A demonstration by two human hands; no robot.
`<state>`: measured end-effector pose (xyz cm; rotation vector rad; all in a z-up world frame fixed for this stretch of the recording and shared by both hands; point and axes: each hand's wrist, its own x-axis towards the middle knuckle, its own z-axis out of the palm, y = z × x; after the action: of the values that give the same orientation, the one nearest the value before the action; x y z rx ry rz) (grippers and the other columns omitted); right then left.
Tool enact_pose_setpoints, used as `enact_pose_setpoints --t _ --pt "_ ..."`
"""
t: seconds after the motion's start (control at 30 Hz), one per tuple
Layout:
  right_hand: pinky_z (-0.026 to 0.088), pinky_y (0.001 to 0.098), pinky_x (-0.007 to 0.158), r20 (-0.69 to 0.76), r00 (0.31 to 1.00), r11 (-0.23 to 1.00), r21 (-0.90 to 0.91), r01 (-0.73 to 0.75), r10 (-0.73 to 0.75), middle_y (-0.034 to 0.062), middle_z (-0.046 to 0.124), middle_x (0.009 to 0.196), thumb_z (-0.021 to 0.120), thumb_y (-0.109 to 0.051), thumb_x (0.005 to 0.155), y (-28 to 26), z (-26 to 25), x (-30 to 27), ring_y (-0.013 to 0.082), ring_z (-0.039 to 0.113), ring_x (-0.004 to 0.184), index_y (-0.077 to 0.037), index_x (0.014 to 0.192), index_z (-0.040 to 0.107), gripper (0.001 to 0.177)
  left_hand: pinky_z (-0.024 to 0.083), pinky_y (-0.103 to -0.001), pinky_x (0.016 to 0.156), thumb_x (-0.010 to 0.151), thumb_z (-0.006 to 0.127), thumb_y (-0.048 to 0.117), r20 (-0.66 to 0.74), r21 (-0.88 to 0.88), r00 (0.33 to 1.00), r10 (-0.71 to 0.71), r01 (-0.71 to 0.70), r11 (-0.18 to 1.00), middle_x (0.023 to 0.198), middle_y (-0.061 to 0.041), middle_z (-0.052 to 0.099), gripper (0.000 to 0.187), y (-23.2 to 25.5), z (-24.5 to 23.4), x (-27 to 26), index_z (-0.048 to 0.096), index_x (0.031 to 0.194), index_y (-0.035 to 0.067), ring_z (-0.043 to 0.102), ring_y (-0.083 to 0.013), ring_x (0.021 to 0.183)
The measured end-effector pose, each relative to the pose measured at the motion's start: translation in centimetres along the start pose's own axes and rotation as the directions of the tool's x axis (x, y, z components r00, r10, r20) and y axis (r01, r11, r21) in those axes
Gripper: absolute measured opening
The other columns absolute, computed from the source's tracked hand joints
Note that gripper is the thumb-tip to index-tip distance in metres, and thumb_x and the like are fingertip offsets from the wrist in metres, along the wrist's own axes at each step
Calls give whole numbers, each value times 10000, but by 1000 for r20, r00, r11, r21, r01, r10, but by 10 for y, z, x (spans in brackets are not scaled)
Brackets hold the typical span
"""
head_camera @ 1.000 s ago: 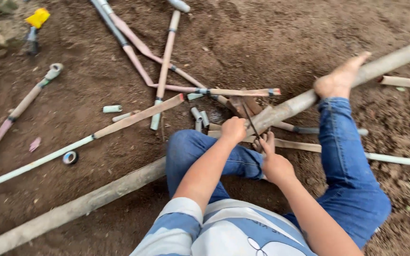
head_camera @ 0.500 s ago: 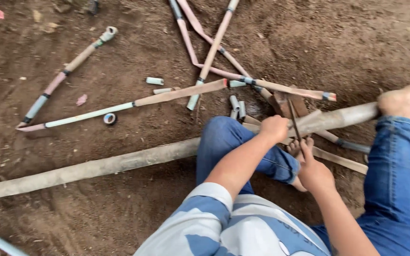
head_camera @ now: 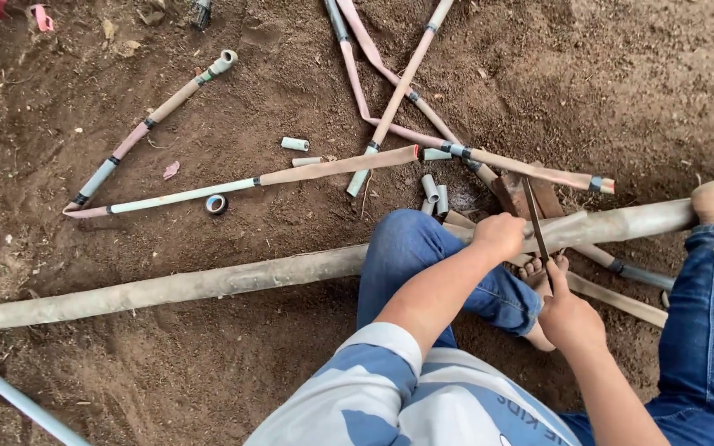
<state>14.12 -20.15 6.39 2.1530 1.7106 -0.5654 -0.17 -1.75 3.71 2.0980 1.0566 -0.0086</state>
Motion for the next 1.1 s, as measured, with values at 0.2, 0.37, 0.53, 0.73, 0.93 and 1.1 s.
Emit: enact_pose_setpoints --t 0.2,0.37,0.53,0.73,0.93,1.1 --pt "486 246 427 29 999 999 -18 -46 47 93 731 636 446 -207 1124 1 -3 -48 159 687 463 -114 1768 217 690 648 -380 751 963 557 203 -4 4 999 38 -38 999 852 -128 748 255 -8 12 12 764 930 58 758 -277 811" --pt "466 322 467 7 998 986 150 -67 66 195 747 730 448 -166 1140 -13 -7 -15 267 714 536 -78 1765 204 677 647 -370 888 973 597 205 -24 -9 999 26 -26 1000 949 -129 804 232 -10 11 5 796 961 86 774 -271 898" --pt "583 425 563 44 993 981 159 -112 106 216 788 835 458 -249 1114 -29 -22 -44 351 800 701 -160 1764 203 704 664 -453 805 947 586 174 -74 -35 996 -54 52 998 906 -159 771 221 -22 24 17 768 961 50 788 -335 906" --pt "644 518 851 98 977 946 249 -209 190 320 677 1214 465 -130 1051 -44 -64 -78 437 764 1042 -175 1749 147 769 653 -483 896 962 598 183 -32 127 998 59 -54 990 1023 -142 796 242 -14 17 13 800 1064 98 790 -352 1046" --pt "490 389 1156 -265 955 864 503 19 133 254 14 1788 530 -32 983 -49 -39 -39 335 350 1587 -160 1645 351 697 640 -487 889 1006 631 244 -46 190 998 35 -26 981 1039 -144 762 250 -19 21 11 781 1140 94 768 -347 1040" --pt "614 400 1042 -127 981 944 315 -99 145 312 341 1684 552 -52 1057 -56 -124 -110 350 627 1366 -103 1713 284 711 629 -537 900 1072 584 366 31 198 983 -180 171 965 1097 -120 736 339 -24 20 26 736 1262 131 750 -339 1105"
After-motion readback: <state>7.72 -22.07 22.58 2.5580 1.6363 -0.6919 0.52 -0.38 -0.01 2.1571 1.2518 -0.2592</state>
